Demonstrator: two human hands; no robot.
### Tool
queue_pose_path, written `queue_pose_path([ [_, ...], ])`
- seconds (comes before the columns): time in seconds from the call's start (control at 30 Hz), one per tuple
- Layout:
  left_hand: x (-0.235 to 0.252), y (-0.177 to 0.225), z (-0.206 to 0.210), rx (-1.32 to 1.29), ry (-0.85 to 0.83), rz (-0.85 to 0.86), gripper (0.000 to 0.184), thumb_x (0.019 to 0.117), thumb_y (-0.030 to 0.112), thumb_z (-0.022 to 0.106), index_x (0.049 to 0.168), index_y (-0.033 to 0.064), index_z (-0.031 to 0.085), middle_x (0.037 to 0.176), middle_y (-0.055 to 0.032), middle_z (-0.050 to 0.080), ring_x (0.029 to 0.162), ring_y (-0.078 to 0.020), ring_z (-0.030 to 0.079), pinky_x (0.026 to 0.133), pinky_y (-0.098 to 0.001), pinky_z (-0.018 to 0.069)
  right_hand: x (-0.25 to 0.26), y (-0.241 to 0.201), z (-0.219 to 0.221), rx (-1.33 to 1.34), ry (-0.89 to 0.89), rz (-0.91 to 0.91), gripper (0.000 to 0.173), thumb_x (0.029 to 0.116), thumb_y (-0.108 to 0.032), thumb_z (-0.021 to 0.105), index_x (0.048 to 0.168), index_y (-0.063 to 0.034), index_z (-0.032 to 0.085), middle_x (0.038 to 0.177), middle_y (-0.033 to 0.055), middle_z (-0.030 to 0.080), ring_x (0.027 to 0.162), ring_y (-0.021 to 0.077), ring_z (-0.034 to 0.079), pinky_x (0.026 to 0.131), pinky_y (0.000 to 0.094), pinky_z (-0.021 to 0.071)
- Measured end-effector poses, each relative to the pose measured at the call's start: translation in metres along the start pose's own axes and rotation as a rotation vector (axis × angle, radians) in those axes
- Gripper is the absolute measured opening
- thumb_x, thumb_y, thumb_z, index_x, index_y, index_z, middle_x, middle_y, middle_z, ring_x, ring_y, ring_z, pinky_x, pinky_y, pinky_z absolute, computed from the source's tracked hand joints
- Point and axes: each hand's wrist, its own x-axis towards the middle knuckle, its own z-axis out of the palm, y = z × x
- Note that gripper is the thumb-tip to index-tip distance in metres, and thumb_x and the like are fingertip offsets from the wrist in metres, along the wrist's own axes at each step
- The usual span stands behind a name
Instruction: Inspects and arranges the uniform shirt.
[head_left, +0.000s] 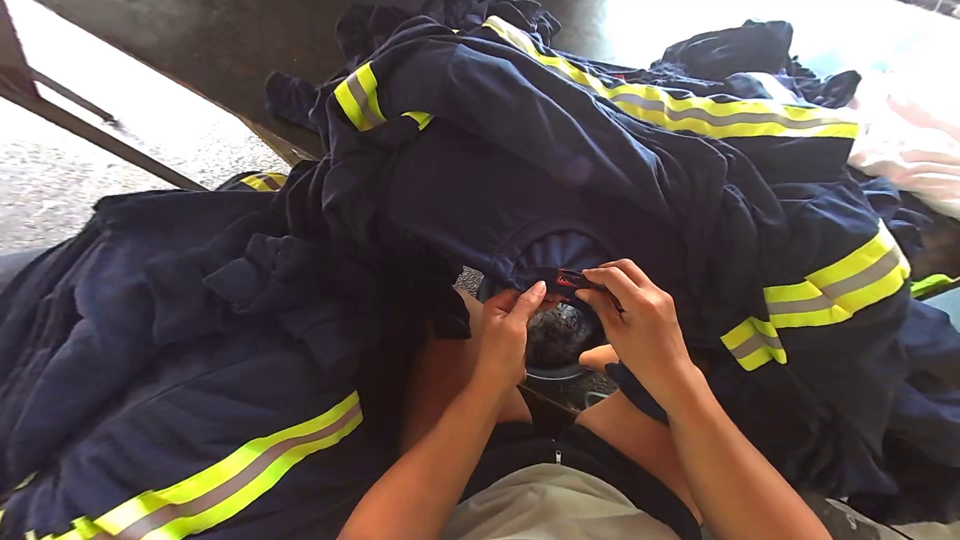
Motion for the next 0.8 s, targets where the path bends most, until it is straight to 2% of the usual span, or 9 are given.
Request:
queue_pose_path([
  [0.1, 0.0, -0.001, 0.001, 0.001, 0.008, 0.005, 0.029, 0.1011, -0.003, 0.045, 0.084, 0.0004, 0.067, 0.082, -0.0078, 0.075, 0.082, -0.0147, 0.074, 0.085, -0.0314, 0.06, -0.002, 0.0, -0.001, 0.002, -0.004, 0.005, 0.019, 0.0977, -0.016, 0.066, 0.107, -0.0021, 0.074, 0.104, 0.0121, 0.07, 0.088, 0.0177, 0.07, 0.077, 0.0312, 0.0597],
  [0.37, 0.0, -0.004, -0.001, 0.022, -0.016, 0.054, 0.025, 0.0994, -0.003, 0.049, 0.084, 0.0013, 0.069, 0.083, -0.0066, 0.075, 0.083, -0.0141, 0.074, 0.086, -0.0308, 0.06, 0.004, -0.001, 0.005, 0.016, 0.024, 0.014, 0.015, 0.098, -0.015, 0.066, 0.103, -0.0024, 0.073, 0.1, 0.0109, 0.07, 0.083, 0.0175, 0.07, 0.073, 0.0319, 0.059],
  [0.6, -0.001, 0.002, -0.001, -0.055, -0.004, -0.048, 0.028, 0.102, -0.002, 0.044, 0.086, -0.0006, 0.067, 0.083, -0.0093, 0.075, 0.082, -0.0159, 0.074, 0.085, -0.0321, 0.0603, -0.007, 0.003, -0.002, 0.011, -0.011, 0.002, 0.02, 0.0981, -0.019, 0.066, 0.106, -0.0031, 0.074, 0.103, 0.0118, 0.071, 0.09, 0.0184, 0.07, 0.08, 0.0316, 0.059],
  [0.8, -0.002, 0.001, 0.001, -0.061, -0.004, -0.033, 0.028, 0.101, -0.003, 0.045, 0.083, 0.0004, 0.066, 0.082, -0.0089, 0.075, 0.081, -0.015, 0.074, 0.084, -0.0308, 0.0603, -0.012, 0.002, 0.0, 0.026, -0.01, -0.003, 0.02, 0.0987, -0.02, 0.065, 0.107, -0.0047, 0.075, 0.105, 0.0113, 0.071, 0.093, 0.0181, 0.07, 0.082, 0.0307, 0.0585],
])
